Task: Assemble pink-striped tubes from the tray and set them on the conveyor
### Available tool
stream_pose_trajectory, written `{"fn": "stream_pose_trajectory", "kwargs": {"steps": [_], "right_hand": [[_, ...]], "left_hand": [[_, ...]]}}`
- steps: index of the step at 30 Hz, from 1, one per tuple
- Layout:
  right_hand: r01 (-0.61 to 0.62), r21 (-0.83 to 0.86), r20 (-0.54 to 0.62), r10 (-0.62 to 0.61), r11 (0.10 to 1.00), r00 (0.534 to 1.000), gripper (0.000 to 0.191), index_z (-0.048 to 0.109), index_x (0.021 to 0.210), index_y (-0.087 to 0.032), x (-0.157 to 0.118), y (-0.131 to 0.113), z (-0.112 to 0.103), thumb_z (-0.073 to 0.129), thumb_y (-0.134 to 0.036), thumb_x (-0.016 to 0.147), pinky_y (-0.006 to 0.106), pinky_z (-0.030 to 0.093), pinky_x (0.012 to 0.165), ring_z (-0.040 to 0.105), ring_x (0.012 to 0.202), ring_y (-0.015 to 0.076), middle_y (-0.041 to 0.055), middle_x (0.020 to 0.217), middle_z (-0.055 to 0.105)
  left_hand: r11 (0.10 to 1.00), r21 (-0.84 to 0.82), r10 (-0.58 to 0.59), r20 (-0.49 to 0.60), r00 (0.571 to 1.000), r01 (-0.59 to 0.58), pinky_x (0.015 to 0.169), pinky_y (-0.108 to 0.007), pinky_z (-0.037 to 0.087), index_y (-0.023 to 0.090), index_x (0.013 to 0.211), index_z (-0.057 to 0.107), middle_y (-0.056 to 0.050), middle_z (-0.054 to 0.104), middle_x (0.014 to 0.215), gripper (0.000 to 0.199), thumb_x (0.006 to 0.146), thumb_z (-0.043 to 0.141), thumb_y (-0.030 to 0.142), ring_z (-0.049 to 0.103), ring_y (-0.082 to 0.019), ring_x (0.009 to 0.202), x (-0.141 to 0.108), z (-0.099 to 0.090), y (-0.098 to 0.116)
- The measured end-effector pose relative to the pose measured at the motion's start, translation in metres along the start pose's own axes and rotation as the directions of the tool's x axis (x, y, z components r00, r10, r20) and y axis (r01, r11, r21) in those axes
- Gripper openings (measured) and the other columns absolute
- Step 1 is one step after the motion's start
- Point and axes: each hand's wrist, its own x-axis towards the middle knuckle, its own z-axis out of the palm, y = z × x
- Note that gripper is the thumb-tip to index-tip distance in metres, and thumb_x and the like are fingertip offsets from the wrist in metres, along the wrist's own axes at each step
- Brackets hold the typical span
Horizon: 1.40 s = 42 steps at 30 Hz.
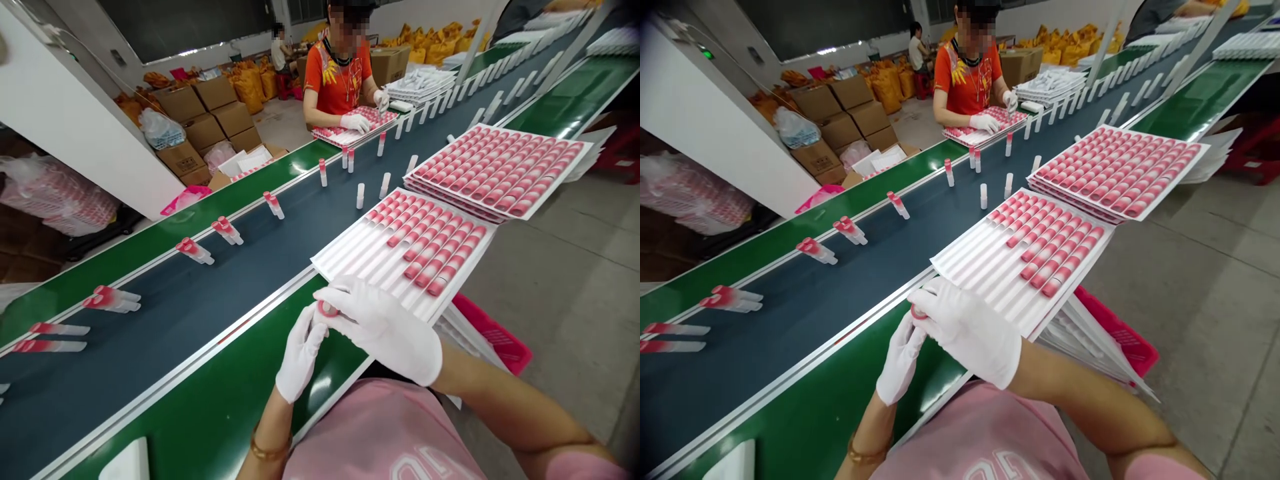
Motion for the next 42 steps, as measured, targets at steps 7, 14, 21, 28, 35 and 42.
{"fn": "stream_pose_trajectory", "kwargs": {"steps": [7, 14, 21, 28, 35, 42], "right_hand": [[-0.096, 0.082, 0.046, 0.092, 0.992, 0.995, 0.01, 0.059, 0.107, -0.024, 0.001, 0.001, -0.001, 0.056, -0.019, 0.099, 0.025, 0.044, 0.075, 0.059, 0.079, 0.0123, -0.002, 0.089, 0.06], [-0.119, -0.043, -0.183, 0.11, 0.992, 0.977, 0.004, 0.062, 0.087, -0.02, 0.002, -0.003, 0.011, 0.061, -0.022, 0.09, 0.024, 0.037, 0.057, 0.05, 0.06, 0.0108, -0.0034, 0.07, 0.054], [-0.198, 0.14, -0.295, 0.232, 0.97, 0.927, 0.003, 0.066, 0.083, -0.022, -0.003, -0.012, 0.024, 0.065, -0.025, 0.085, 0.024, 0.041, 0.057, 0.055, 0.061, 0.0113, -0.0024, 0.071, 0.061], [-0.202, 0.166, -0.122, 0.224, 0.965, 0.967, 0.011, 0.067, 0.089, -0.023, -0.001, -0.002, 0.014, 0.073, -0.023, 0.081, 0.025, 0.043, 0.063, 0.058, 0.07, 0.0134, -0.003, 0.079, 0.062], [-0.125, 0.305, 0.118, 0.093, 0.944, 0.989, 0.011, 0.069, 0.089, -0.022, 0.006, 0.004, -0.001, 0.066, -0.013, 0.088, 0.019, 0.039, 0.062, 0.052, 0.064, 0.0082, -0.005, 0.073, 0.053], [-0.211, 0.266, -0.093, 0.243, 0.941, 0.966, 0.012, 0.062, 0.074, -0.02, 0.0, -0.003, 0.021, 0.063, -0.012, 0.083, 0.019, 0.034, 0.053, 0.046, 0.056, 0.0074, -0.0052, 0.064, 0.05]], "left_hand": [[1.0, 0.005, 0.019, -0.005, 1.0, -0.019, 0.081, -0.032, 0.049, 0.019, 0.112, 0.067, -0.007, 0.061, 0.1, 0.038, 0.093, 0.057, 0.05, 0.055, -0.021, 0.089, 0.0, -0.007, -0.012], [1.0, 0.017, 0.025, -0.046, 0.999, -0.025, 0.082, -0.034, 0.05, 0.02, 0.117, 0.067, -0.007, 0.062, 0.099, 0.045, 0.09, 0.059, 0.056, 0.057, -0.022, 0.089, -0.003, -0.009, -0.022], [0.997, -0.029, 0.064, -0.079, 0.995, -0.066, 0.083, -0.039, 0.051, 0.02, 0.111, 0.069, -0.01, 0.063, 0.099, 0.061, 0.077, 0.065, 0.07, 0.06, -0.027, 0.09, -0.007, -0.004, -0.022], [0.997, 0.023, 0.07, -0.045, 0.997, -0.069, 0.079, -0.037, 0.05, 0.02, 0.108, 0.071, -0.009, 0.064, 0.095, 0.053, 0.083, 0.061, 0.065, 0.059, -0.025, 0.086, -0.009, -0.008, -0.015], [0.995, 0.02, 0.101, -0.007, 0.995, -0.101, 0.089, -0.038, 0.049, 0.02, 0.107, 0.072, -0.008, 0.065, 0.098, 0.041, 0.09, 0.059, 0.055, 0.06, -0.026, 0.094, -0.009, -0.008, -0.017], [0.994, 0.064, 0.09, -0.116, 0.989, -0.083, 0.084, -0.036, 0.049, 0.021, 0.1, 0.072, -0.007, 0.064, 0.093, 0.037, 0.09, 0.059, 0.054, 0.058, -0.024, 0.088, -0.012, -0.004, -0.022]]}}
